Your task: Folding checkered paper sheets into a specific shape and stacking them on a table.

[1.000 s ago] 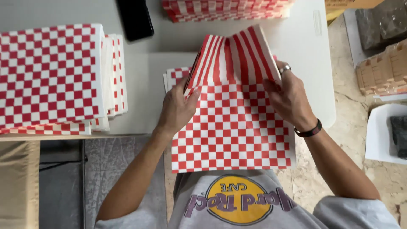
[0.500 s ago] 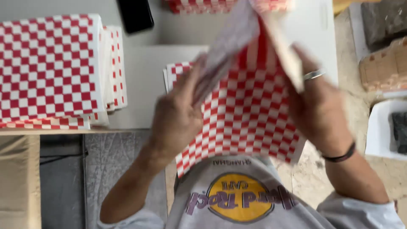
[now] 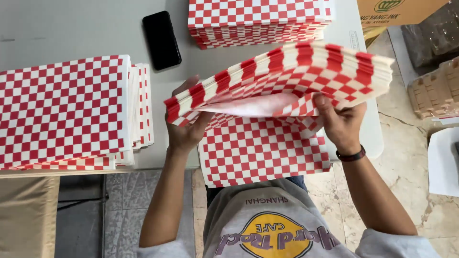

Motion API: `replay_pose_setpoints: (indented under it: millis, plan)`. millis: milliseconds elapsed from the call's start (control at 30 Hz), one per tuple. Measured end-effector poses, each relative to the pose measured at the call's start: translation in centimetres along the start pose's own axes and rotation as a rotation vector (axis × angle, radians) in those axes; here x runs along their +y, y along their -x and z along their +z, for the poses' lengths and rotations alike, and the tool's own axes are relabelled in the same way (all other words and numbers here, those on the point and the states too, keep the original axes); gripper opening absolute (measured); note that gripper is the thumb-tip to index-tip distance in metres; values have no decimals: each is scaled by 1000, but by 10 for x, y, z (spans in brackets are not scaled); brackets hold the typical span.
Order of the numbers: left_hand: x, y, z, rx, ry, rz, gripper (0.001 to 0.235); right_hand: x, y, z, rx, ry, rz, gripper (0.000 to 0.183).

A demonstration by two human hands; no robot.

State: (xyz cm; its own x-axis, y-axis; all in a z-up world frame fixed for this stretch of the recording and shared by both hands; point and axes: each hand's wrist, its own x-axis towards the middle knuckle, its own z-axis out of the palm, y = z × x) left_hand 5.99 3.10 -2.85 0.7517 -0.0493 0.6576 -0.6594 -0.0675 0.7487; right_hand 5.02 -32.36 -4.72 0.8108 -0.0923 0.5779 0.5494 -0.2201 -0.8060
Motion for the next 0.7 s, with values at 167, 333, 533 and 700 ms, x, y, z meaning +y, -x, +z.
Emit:
replay_pose_setpoints:
  millis: [167,333,533,700]
  plan:
    - [-107,41,-6,118,100,22,78,29,-1,-16,-6,-24,-4,10]
    - [-39,7,3,109,113,-86,75,77,24,-47,-209,-22,-31,85]
    - [-55,11,-4,50,115,-88,59,-5,-19,-2,-27,-130,39,49]
    - [-71,7,-5,85,31,90,39,8,-30,9,24,-68,-54,24]
